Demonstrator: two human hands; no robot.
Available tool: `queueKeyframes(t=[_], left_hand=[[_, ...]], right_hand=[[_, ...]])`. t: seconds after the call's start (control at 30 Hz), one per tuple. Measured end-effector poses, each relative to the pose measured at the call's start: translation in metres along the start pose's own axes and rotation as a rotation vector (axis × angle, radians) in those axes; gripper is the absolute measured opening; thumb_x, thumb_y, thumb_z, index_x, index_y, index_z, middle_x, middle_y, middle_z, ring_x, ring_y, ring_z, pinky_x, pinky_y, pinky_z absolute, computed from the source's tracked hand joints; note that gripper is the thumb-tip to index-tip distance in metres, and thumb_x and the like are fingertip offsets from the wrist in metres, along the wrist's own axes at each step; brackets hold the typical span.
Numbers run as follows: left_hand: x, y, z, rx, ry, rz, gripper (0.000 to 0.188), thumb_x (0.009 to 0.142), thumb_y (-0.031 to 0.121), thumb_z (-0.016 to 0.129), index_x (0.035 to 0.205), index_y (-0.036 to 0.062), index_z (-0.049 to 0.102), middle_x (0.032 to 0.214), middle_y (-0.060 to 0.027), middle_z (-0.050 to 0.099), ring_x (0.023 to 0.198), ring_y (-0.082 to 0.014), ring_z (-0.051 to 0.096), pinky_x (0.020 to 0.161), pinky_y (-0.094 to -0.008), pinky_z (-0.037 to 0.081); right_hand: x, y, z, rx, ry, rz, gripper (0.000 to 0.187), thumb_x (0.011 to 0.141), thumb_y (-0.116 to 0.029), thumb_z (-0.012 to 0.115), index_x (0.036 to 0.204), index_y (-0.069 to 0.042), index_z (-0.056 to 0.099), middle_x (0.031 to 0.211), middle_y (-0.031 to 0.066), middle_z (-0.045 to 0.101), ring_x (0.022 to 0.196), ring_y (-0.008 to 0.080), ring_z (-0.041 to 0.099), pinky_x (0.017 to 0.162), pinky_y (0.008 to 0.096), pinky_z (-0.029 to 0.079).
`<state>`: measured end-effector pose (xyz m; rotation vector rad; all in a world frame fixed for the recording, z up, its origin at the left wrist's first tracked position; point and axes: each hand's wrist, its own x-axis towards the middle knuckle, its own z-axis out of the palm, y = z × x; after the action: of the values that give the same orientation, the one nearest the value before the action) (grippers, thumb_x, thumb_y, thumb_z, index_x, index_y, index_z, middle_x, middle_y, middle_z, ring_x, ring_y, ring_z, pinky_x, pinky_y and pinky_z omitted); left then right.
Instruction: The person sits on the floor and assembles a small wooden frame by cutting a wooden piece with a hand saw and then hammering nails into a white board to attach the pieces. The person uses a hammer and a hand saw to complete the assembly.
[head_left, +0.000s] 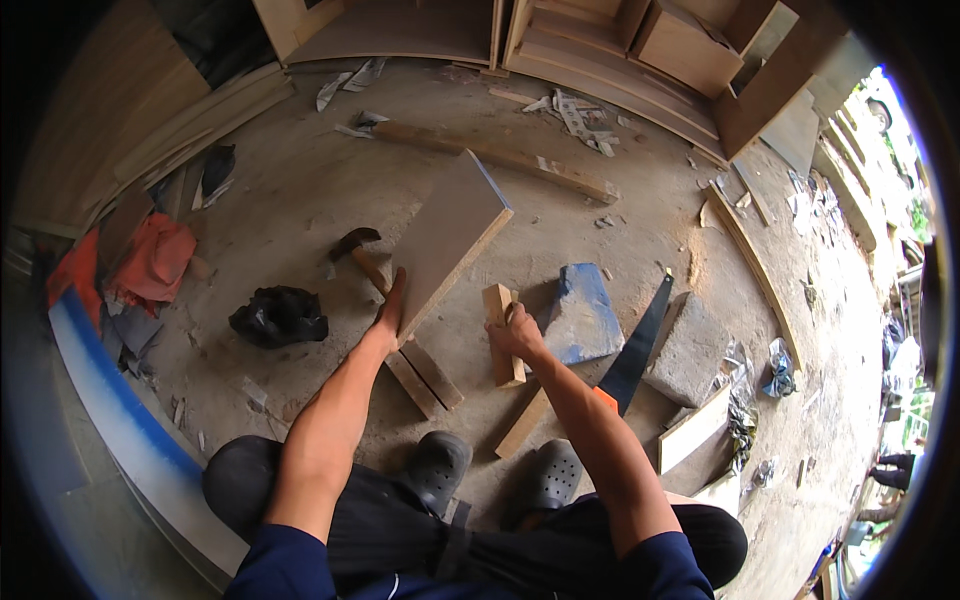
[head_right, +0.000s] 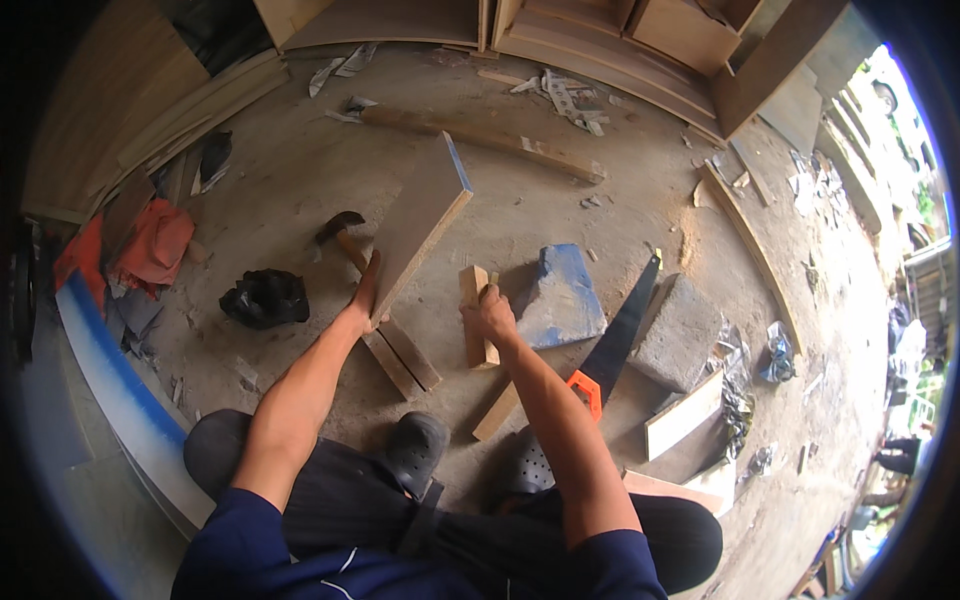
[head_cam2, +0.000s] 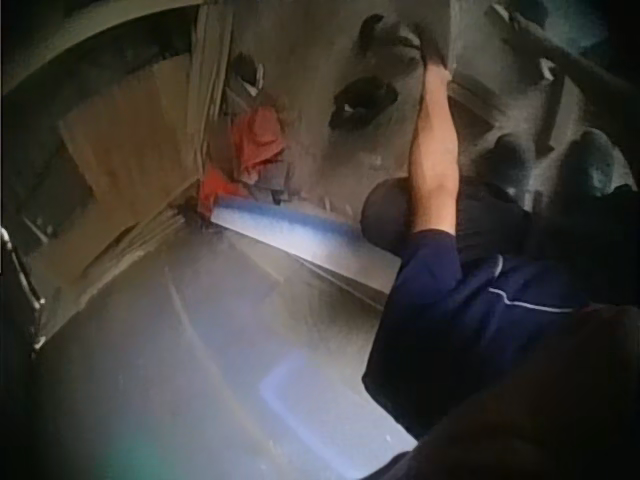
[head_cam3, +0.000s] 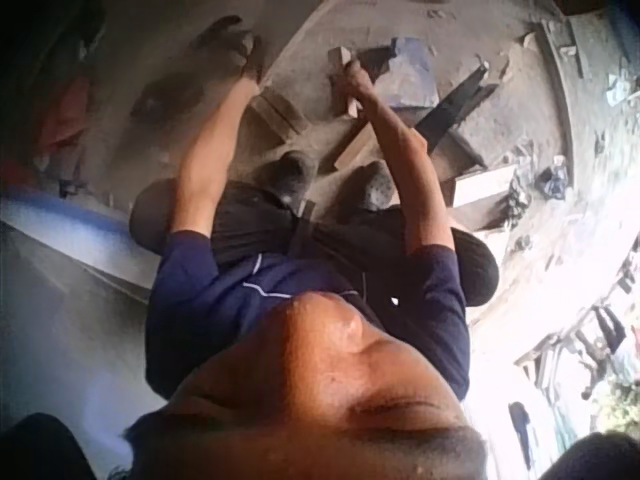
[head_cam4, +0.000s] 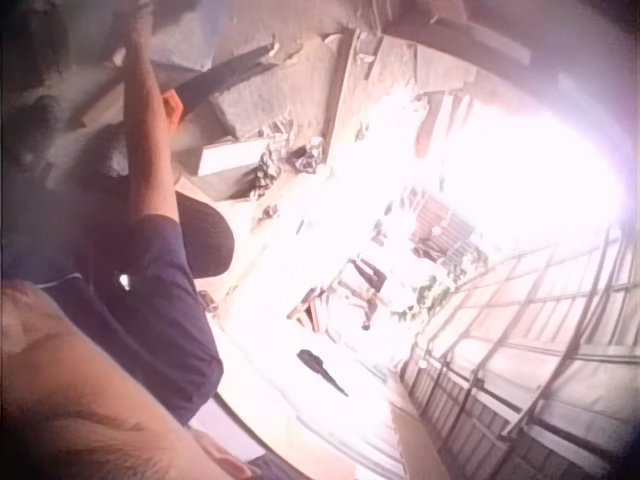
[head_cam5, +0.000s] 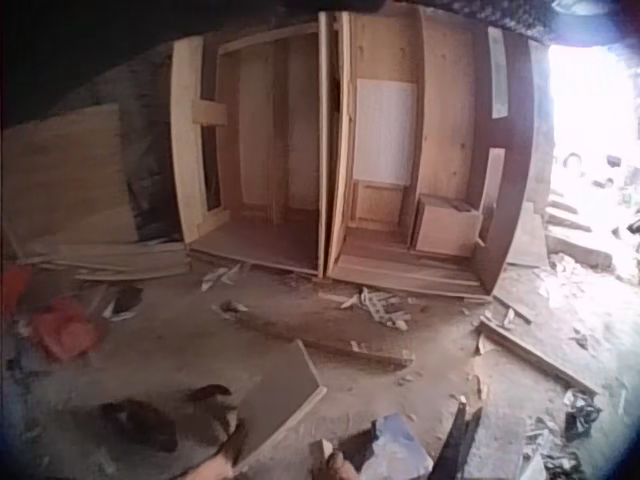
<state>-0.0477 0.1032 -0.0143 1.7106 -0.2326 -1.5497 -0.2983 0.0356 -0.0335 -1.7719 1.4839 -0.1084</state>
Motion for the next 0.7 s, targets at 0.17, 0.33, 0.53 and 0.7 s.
queueKeyframes(t=[0.17,0.33,0.53,0.7], left_hand=[[0.002,-0.010,-0.019,0.013,-0.020,0.028,0.092,0.075,0.088,0.037,0.128,0.0139,0.048,0.086,-0.0030,0.049,0.063,-0.0116,0.045,0.046,-0.0281,0.034],[-0.004,-0.008,-0.003,0.021,-0.056,0.010,0.112,0.076,0.084,0.043,0.151,0.0041,0.021,0.153,-0.0183,0.029,0.140,-0.0294,0.029,0.110,-0.0396,0.029],[0.002,-0.013,0.003,0.155,-0.027,0.027,0.109,0.074,0.088,0.038,0.151,0.0129,0.025,0.144,-0.0154,0.039,0.122,-0.0258,0.043,0.085,-0.0426,0.043],[-0.005,-0.007,0.010,0.089,-0.038,0.062,0.108,0.074,0.084,0.044,0.150,0.0099,0.026,0.147,-0.0160,0.037,0.127,-0.0284,0.039,0.095,-0.0430,0.038]], right_hand=[[0.015,0.000,0.021,0.075,0.204,-0.008,0.070,0.075,-0.026,0.068,0.132,0.003,0.040,0.118,0.0331,0.057,0.111,0.0440,0.056,0.094,0.0452,0.047],[0.033,0.022,0.012,0.278,0.334,-0.035,0.074,0.078,-0.024,0.069,0.139,0.002,0.035,0.124,0.0299,0.055,0.116,0.0417,0.055,0.097,0.0426,0.045],[0.031,0.000,-0.008,0.612,0.326,0.094,0.071,0.078,-0.020,0.070,0.137,0.000,0.037,0.124,0.0239,0.057,0.117,0.0355,0.056,0.099,0.0392,0.044],[0.023,0.007,-0.022,0.566,0.405,-0.121,0.058,0.077,-0.007,0.068,0.129,-0.002,0.044,0.111,0.0125,0.061,0.106,0.0235,0.059,0.091,0.0331,0.048]])
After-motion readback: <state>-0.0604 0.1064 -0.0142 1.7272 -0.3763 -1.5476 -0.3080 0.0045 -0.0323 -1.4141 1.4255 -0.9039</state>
